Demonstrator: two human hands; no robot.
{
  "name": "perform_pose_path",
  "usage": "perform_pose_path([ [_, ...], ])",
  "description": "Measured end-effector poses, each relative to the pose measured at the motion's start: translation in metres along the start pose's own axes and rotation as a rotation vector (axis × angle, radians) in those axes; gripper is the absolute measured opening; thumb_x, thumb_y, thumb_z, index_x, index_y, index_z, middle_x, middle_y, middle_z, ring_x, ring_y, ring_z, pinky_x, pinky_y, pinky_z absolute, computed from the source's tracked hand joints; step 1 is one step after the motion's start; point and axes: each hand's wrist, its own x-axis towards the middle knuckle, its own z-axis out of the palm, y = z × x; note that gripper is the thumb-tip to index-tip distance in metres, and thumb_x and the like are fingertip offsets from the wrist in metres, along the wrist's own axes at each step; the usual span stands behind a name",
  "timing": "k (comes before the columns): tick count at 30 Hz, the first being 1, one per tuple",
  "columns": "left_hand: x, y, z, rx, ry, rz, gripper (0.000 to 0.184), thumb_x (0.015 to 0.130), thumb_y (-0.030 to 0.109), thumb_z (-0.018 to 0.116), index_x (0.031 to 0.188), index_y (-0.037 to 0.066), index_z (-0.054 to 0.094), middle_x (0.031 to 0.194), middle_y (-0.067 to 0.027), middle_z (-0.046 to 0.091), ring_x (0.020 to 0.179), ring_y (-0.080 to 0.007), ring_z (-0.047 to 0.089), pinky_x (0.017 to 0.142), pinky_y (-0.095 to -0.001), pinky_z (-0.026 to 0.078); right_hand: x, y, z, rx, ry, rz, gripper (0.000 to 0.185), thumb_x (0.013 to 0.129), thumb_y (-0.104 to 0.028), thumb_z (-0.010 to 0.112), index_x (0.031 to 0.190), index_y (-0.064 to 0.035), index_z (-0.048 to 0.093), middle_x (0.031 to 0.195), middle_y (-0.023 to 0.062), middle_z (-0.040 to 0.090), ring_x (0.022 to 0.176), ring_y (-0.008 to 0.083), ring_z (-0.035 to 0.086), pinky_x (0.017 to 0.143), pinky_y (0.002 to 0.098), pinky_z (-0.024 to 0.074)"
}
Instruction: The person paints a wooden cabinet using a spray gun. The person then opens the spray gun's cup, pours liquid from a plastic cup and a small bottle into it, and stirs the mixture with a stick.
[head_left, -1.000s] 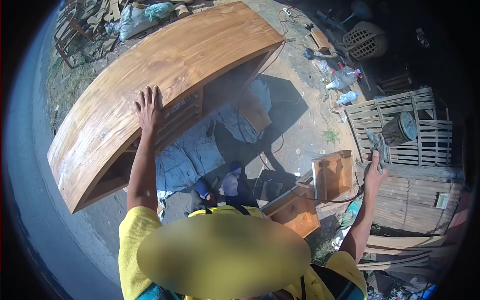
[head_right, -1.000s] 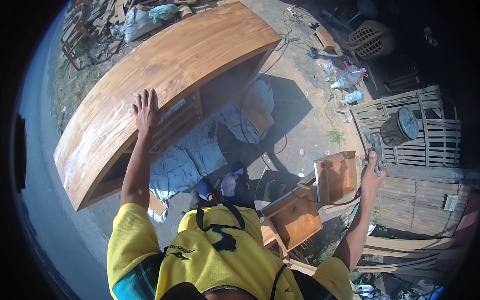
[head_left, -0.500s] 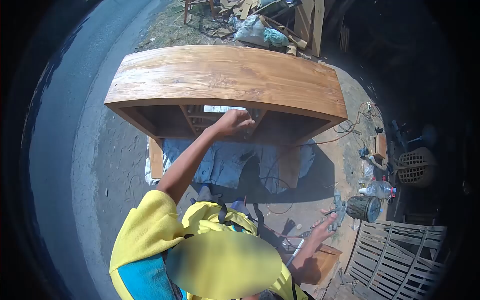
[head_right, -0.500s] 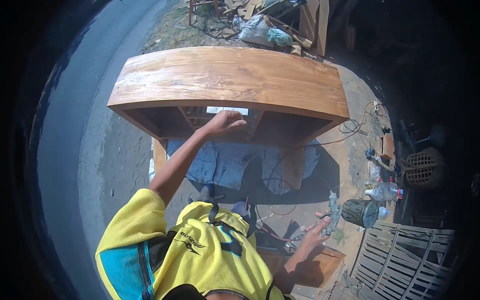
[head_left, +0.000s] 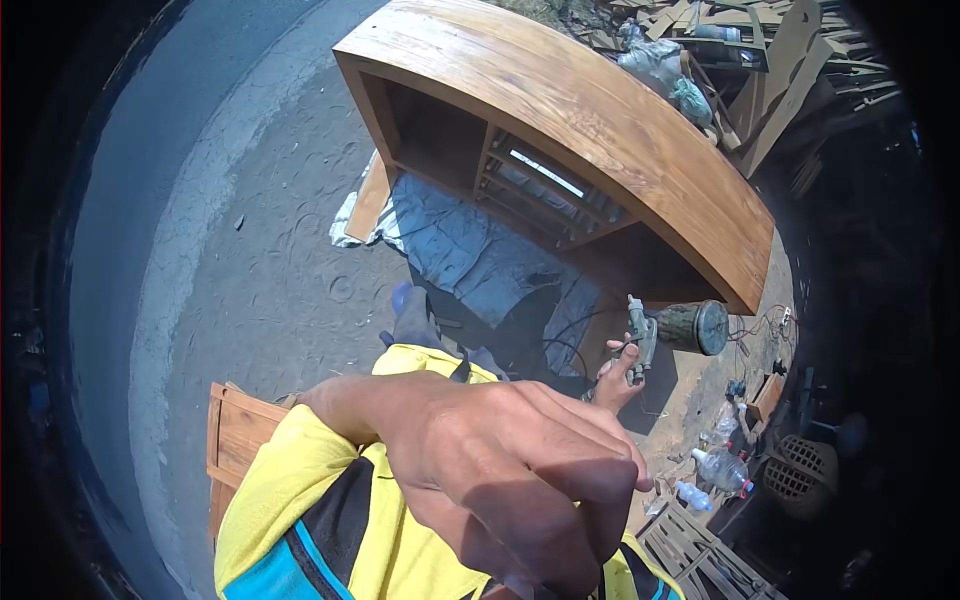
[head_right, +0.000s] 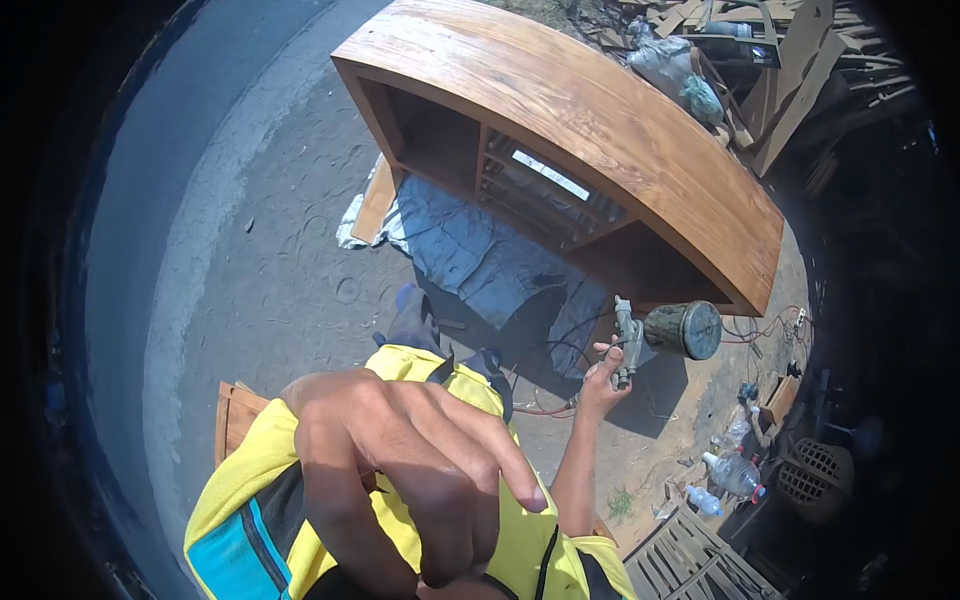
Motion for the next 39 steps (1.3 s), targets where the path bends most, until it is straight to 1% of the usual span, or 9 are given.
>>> perform_pose_path([
  [8,-0.072,0.071,-0.096,0.361,0.205,-0.096,0.011,0.097,0.016,0.073,0.093,0.006,0.077,0.084,-0.0056,0.075,0.082,-0.0230,0.074,0.101,-0.0473,0.052,-0.039,-0.011,0.105,-0.002,-0.085,-0.020,0.042,0.105,-0.041,0.066,0.119,-0.0017,0.069,0.098,0.0036,0.075,0.059,0.0030,0.051,0.049,0.0219,0.0361],
  [13,-0.230,0.108,-0.262,0.948,0.493,-1.045,0.024,0.106,0.021,0.063,0.100,0.000,0.072,0.087,-0.0109,0.076,0.080,-0.0234,0.075,0.078,-0.0425,0.057,-0.075,-0.015,0.192,-0.028,-0.017,0.057,0.043,0.105,-0.042,0.066,0.115,-0.0009,0.071,0.095,0.0023,0.075,0.056,0.0033,0.049,0.048,0.0238,0.0362],
  [15,-0.348,0.133,-0.325,1.167,0.332,-1.352,0.035,0.104,0.034,0.066,0.108,0.000,0.072,0.094,-0.0137,0.078,0.085,-0.0287,0.075,0.079,-0.0436,0.057,-0.090,-0.016,0.238,-0.045,0.051,0.040,0.043,0.105,-0.042,0.066,0.114,-0.0008,0.072,0.092,0.0018,0.075,0.055,0.0036,0.048,0.048,0.0247,0.0352],
  [19,-0.472,0.237,-0.332,0.809,0.378,-1.942,0.071,0.101,0.064,0.057,0.125,-0.001,0.070,0.115,-0.0202,0.076,0.107,-0.0318,0.072,0.092,-0.0428,0.054,-0.118,-0.032,0.310,-0.131,0.164,0.064,0.044,0.105,-0.042,0.065,0.108,0.0002,0.074,0.085,0.0014,0.073,0.053,0.0047,0.045,0.049,0.0271,0.0332],
  [23,-0.496,0.315,-0.284,0.178,0.921,-1.881,0.079,0.104,0.064,0.052,0.152,0.001,0.051,0.140,-0.0120,0.065,0.127,-0.0221,0.061,0.108,-0.0418,0.049,-0.124,-0.027,0.369,-0.170,0.157,0.042,0.045,0.105,-0.042,0.065,0.111,0.0013,0.073,0.087,0.0029,0.073,0.054,0.0066,0.049,0.051,0.0279,0.0384],
  [26,-0.553,0.345,-0.306,-0.052,0.853,-1.871,0.068,0.107,0.052,0.055,0.152,0.001,0.051,0.137,-0.0119,0.066,0.123,-0.0211,0.062,0.110,-0.0403,0.048,-0.132,-0.026,0.418,-0.277,0.070,-0.027,0.047,0.104,-0.046,0.066,0.112,0.0005,0.074,0.085,0.0025,0.072,0.057,0.0062,0.049,0.053,0.0285,0.0385],
  [31,-0.575,0.354,-0.378,0.335,0.775,-1.942,0.049,0.108,0.044,0.058,0.131,0.001,0.062,0.112,-0.0081,0.073,0.104,-0.0203,0.069,0.100,-0.0382,0.052,-0.133,-0.045,0.518,-0.311,-0.099,-0.097,0.048,0.104,-0.048,0.066,0.106,-0.0006,0.074,0.079,0.0041,0.074,0.063,0.0108,0.057,0.063,0.0339,0.0476],
  [33,-0.641,0.354,-0.406,0.821,1.025,-1.661,0.043,0.108,0.042,0.059,0.122,0.002,0.064,0.103,-0.0066,0.073,0.094,-0.0196,0.070,0.091,-0.0369,0.053,-0.134,-0.040,0.549,-0.222,-0.234,-0.157,0.049,0.104,-0.049,0.065,0.100,-0.0011,0.074,0.080,0.0056,0.075,0.066,0.0115,0.062,0.067,0.0332,0.0498],
  [39,-0.626,0.383,-0.395,0.744,1.284,-1.704,0.043,0.108,0.039,0.060,0.125,0.000,0.063,0.104,-0.0082,0.073,0.093,-0.0172,0.070,0.077,-0.0325,0.052,-0.129,-0.038,0.575,-0.275,0.087,-0.116,0.052,0.102,-0.050,0.066,0.093,0.0001,0.074,0.074,0.0114,0.074,0.069,0.0261,0.070,0.069,0.0408,0.0533],
])
